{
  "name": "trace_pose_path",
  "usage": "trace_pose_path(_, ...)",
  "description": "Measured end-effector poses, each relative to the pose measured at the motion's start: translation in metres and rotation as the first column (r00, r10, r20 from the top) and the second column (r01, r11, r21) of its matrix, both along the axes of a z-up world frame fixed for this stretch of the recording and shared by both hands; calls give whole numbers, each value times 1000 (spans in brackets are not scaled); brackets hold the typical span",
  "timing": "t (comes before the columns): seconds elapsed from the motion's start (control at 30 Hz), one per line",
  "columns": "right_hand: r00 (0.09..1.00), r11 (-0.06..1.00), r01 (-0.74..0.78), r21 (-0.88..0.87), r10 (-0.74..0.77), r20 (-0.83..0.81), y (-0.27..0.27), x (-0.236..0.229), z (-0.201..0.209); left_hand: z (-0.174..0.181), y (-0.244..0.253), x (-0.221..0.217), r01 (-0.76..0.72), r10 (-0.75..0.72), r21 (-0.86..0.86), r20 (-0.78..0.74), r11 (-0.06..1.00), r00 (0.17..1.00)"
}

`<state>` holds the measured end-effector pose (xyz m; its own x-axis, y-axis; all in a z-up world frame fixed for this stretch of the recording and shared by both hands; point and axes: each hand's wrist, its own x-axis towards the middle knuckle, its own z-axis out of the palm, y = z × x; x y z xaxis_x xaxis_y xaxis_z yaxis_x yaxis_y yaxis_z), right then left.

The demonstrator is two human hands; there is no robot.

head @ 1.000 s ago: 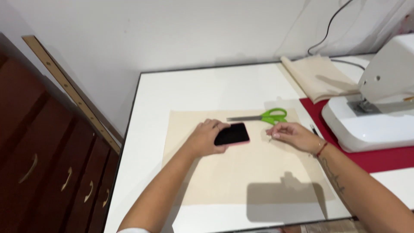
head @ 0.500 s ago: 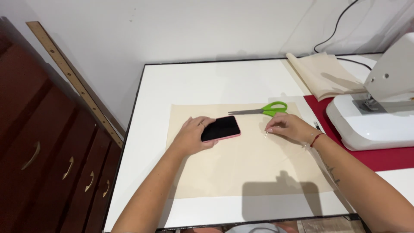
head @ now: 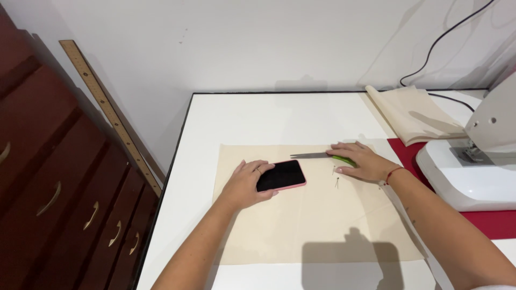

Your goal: Cutting fabric with scissors and pinning the edges to prepare for sewing.

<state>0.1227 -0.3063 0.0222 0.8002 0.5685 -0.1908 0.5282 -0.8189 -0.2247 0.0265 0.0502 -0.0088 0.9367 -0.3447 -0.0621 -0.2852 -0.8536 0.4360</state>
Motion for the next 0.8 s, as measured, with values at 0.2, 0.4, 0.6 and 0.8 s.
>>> trace_pose_path(0.2, 991, 995, 102, -16, -100, 88, -23, 20, -34, 0, -1, 0, 0, 0, 4, -2, 1000, 1000)
trace_pose_path(0.4, 946, 975, 195, -103, -159, 283, -56, 45, -75, -2, -2, 0, -6, 6, 20, -3, 1000, 1000)
trace_pose_path(0.6, 892, 952, 283, -120, -215, 398, -78, 59, -99, 22, -1, -34, 31, -34, 77, 42, 997, 999)
trace_pose_path(0.8, 929, 948, 319, -5, -311, 201, -49, -31, -38, 13, 40, -128, 214, -219, 51, 153, 976, 964)
